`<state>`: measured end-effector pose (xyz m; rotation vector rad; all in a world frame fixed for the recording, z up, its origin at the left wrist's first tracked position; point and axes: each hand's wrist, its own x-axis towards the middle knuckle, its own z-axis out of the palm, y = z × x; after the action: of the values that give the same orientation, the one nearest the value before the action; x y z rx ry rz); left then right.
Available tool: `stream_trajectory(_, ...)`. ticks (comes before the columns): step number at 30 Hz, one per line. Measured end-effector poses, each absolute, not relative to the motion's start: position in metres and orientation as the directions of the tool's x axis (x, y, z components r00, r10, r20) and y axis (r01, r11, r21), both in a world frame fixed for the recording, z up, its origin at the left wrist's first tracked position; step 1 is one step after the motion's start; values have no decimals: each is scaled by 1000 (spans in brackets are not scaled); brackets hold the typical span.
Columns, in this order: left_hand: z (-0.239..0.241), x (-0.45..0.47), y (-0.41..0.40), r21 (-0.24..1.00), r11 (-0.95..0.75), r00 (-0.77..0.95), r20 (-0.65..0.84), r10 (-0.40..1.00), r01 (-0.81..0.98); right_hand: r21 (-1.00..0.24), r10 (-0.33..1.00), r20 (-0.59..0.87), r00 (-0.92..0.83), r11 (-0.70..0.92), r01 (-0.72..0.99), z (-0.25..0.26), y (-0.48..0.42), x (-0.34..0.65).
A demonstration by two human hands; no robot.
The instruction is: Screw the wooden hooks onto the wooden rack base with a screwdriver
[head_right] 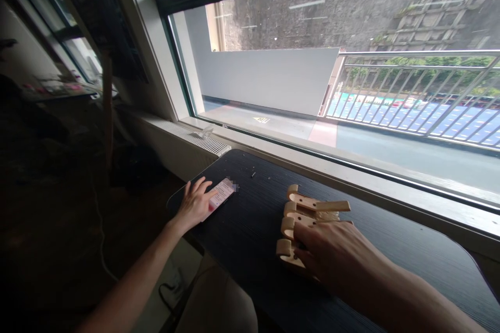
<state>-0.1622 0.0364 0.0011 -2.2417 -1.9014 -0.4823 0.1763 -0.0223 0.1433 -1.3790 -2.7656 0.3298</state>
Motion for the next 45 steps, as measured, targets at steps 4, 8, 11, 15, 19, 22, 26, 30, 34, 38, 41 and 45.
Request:
stream_trajectory(4,12,-152,70,136,-138,77,378,923,981,-145,792,-131,-597,580,802,144,-24,176)
stream_trajectory(8,29,-159,72,189,-98,-7,488,873,977,-118,803,-163,-573,560,820,143,-24,175)
stream_trajectory(11,35,-156,46,292,-147,-54,584,810,945,-110,807,-155,-570,559,822,145,-24,174)
stream_trajectory(15,30,-114,-5,480,-401,50,591,805,780,-104,790,-185,-584,575,811,154,-24,171)
stream_trajectory(19,25,-52,-43,707,-494,163,485,859,506,-65,775,-213,-595,596,800,161,-24,168)
stream_trajectory(22,22,-20,-51,806,-479,184,443,878,346,-52,777,-209,-593,597,801,162,-24,168)
stream_trajectory(26,8,3,-47,846,-442,196,399,896,299,-56,754,-196,-627,630,775,165,-24,170)
stream_trajectory(30,-7,18,-41,891,-363,189,320,928,272,-54,726,-233,-647,654,754,171,-24,170)
stream_trajectory(34,-10,25,-36,895,-359,205,311,928,265,-3,728,-312,-611,642,767,175,-22,169)
stream_trajectory(38,-9,21,-30,901,-366,255,307,917,231,-12,726,-340,-598,632,775,177,-18,167)
stream_trajectory(41,-13,18,-27,919,-357,289,299,909,170,-28,727,-339,-597,627,779,179,-17,165)
stream_trajectory(45,-17,15,-27,940,-326,310,282,908,102,-52,720,-341,-605,628,777,181,-16,163)
